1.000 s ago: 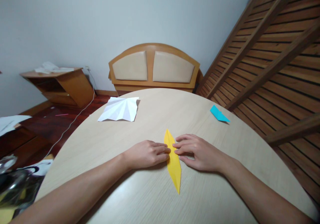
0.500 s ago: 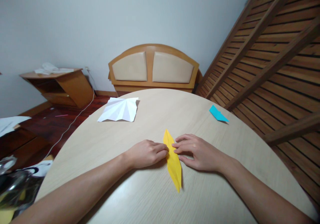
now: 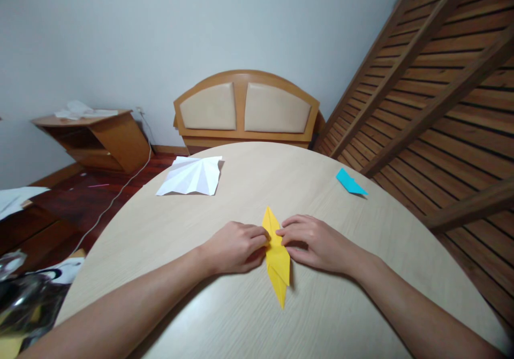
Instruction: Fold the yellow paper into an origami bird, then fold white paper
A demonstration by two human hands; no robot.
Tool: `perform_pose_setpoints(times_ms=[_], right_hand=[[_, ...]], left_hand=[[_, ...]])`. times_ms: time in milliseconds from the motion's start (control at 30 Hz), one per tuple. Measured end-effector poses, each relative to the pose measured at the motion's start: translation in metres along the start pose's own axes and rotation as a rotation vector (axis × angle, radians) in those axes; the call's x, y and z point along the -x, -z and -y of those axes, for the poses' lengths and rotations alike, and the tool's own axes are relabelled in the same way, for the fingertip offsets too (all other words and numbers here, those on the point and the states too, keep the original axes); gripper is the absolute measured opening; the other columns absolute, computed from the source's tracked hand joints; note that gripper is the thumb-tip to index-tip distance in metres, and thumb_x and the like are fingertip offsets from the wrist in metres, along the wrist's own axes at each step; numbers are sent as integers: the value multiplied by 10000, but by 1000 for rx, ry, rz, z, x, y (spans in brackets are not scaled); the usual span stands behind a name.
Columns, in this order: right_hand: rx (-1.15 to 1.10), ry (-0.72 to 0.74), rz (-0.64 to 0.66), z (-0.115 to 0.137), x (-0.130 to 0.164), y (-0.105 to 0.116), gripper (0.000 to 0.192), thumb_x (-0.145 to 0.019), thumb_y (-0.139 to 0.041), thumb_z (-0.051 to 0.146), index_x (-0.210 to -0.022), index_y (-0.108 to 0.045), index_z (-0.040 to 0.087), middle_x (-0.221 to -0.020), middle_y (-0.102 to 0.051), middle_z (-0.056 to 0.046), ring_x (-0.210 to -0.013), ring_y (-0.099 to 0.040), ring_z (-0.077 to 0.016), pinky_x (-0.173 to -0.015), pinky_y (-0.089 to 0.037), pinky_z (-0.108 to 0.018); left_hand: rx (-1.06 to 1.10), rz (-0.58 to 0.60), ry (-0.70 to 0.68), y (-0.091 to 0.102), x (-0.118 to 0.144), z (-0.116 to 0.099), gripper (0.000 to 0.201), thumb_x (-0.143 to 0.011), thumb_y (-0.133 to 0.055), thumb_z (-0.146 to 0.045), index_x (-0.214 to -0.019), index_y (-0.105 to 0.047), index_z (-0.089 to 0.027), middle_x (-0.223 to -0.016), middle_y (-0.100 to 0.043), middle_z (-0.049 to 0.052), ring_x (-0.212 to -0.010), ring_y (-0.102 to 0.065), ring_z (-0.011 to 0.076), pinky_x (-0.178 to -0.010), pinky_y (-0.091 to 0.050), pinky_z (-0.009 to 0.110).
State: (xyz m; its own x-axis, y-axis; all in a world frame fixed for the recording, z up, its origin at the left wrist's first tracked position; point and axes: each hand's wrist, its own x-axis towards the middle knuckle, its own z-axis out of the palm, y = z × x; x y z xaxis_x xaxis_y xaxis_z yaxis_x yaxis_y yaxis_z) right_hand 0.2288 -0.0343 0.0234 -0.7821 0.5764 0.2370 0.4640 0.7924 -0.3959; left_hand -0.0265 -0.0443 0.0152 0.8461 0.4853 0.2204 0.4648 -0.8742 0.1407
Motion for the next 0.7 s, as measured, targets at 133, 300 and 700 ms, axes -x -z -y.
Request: perform_pose_setpoints(times_ms=[133, 300, 700], right_hand=[[4, 13, 3, 1, -1, 1, 156, -888, -629, 142, -962, -737, 227, -1023, -763, -49, -1077, -649, -236, -945, -518, -384], [-6, -3, 1, 3, -1, -1, 150, -893, -618, 133, -956, -720, 222, -1015, -752, -52, -1071, -650, -234, -943, -513, -385], [-56, -145, -71, -1, -4, -14, 166, -985, -552, 253, -880, -676, 218, -1165, -645, -80, -1325, -449, -273, -1122, -401, -478]], left_hand=[[48, -19, -29, 2, 0, 1, 127, -931, -514, -220, -1003, -609, -176, -1036, -701, 79, -977, -672, 205, -861, -538, 301], [115, -54, 12, -2, -2, 2, 161, -968, -474, -241, -986, -619, -174, -982, -699, 81, -938, -663, 207, -845, -548, 317], [464, -248, 381, -18, -3, 1, 252, -878, -591, -196, -1129, -573, -180, -1028, -696, 91, -944, -665, 217, -858, -557, 364]])
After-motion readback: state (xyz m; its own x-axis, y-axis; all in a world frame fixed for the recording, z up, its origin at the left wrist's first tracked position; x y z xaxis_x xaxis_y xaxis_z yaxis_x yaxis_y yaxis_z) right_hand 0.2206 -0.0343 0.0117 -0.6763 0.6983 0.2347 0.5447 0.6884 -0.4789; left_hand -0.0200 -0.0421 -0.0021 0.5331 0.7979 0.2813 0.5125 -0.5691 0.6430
